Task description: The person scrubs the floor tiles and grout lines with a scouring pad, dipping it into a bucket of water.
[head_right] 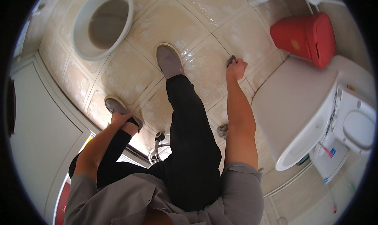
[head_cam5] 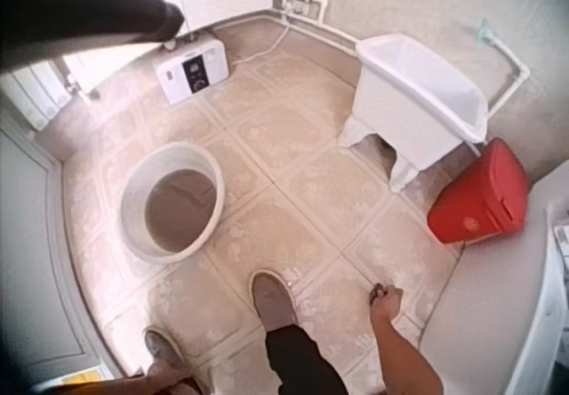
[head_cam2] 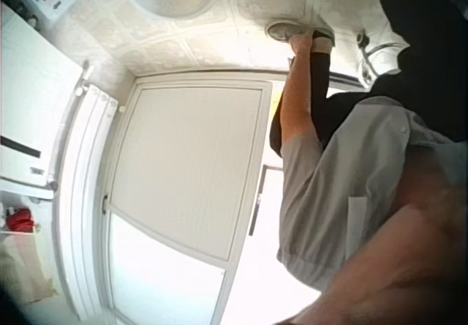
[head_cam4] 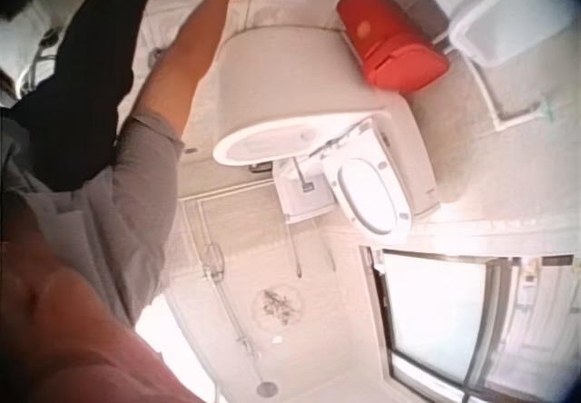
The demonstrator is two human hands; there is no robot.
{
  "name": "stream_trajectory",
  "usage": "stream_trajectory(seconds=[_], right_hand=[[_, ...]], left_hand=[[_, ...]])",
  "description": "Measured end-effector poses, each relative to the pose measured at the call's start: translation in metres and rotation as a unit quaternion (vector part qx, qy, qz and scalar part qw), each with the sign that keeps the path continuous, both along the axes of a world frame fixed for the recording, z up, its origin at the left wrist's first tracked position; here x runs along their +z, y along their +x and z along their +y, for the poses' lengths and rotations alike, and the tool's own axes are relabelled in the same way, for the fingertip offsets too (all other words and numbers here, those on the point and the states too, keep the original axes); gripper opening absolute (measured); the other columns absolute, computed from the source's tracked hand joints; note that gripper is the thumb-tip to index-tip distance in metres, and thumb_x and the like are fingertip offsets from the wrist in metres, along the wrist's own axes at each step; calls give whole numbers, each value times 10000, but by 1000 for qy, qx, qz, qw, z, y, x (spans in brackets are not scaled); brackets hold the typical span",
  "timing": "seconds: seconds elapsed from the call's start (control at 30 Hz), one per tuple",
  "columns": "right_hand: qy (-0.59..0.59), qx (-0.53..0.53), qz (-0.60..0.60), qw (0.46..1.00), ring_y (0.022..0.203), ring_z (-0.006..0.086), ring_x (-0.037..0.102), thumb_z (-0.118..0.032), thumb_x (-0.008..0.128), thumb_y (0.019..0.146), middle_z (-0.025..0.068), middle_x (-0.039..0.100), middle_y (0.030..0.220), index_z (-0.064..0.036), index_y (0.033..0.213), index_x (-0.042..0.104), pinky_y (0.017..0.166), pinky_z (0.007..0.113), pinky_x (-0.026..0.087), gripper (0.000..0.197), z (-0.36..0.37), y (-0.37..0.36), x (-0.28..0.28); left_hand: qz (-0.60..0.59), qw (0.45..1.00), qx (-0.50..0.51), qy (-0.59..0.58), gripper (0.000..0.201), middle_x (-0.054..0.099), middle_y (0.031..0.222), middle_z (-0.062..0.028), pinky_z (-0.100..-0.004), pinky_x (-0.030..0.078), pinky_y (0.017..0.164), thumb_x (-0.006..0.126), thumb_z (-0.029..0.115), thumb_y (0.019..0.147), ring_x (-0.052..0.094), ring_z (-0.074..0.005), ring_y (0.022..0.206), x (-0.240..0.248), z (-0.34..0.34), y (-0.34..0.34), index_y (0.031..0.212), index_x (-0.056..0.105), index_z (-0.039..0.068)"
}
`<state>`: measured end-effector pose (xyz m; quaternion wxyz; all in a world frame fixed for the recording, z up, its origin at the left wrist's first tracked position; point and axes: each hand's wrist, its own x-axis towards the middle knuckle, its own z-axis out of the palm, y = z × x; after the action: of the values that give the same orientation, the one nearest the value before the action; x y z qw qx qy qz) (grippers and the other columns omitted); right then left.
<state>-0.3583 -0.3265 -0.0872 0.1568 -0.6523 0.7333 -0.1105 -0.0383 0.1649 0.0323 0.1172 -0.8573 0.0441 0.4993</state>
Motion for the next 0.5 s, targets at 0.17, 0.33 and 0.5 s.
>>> stream_trajectory(seconds=[0.17, 0.33, 0.5], right_hand=[[-109, 71, 107, 986, 956, 317, 594, -133, 687, 874, 91, 599, 1054, -111, 908, 679, 851, 435, 473, 41, -2, -34, 23], [-11, 199, 89, 976, 1016, 333, 605, -142, 683, 883, 105, 610, 1030, -114, 937, 682, 885, 460, 492, 61, 119, -26, 18], [114, 167, 85, 976, 1014, 361, 609, -264, 604, 921, 144, 621, 1045, -92, 1059, 660, 862, 481, 493, 227, 143, -119, -11]], left_hand=[[11, 999, -10, -31, 937, 642, 1211, -351, -421, 503, 1004, 805, 638, 674, 642, -407, 1169, -8, -24, -12, 1121, 661, -173], [5, 997, 25, -72, 973, 639, 1206, -363, -420, 489, 1024, 814, 649, 651, 622, -399, 1207, -21, 24, 3, 1148, 647, -171], [192, 978, 23, -73, 854, 725, 897, -228, -413, 598, 653, 780, 672, 741, 714, -306, 725, -69, -4, -7, 1076, 674, -106]])
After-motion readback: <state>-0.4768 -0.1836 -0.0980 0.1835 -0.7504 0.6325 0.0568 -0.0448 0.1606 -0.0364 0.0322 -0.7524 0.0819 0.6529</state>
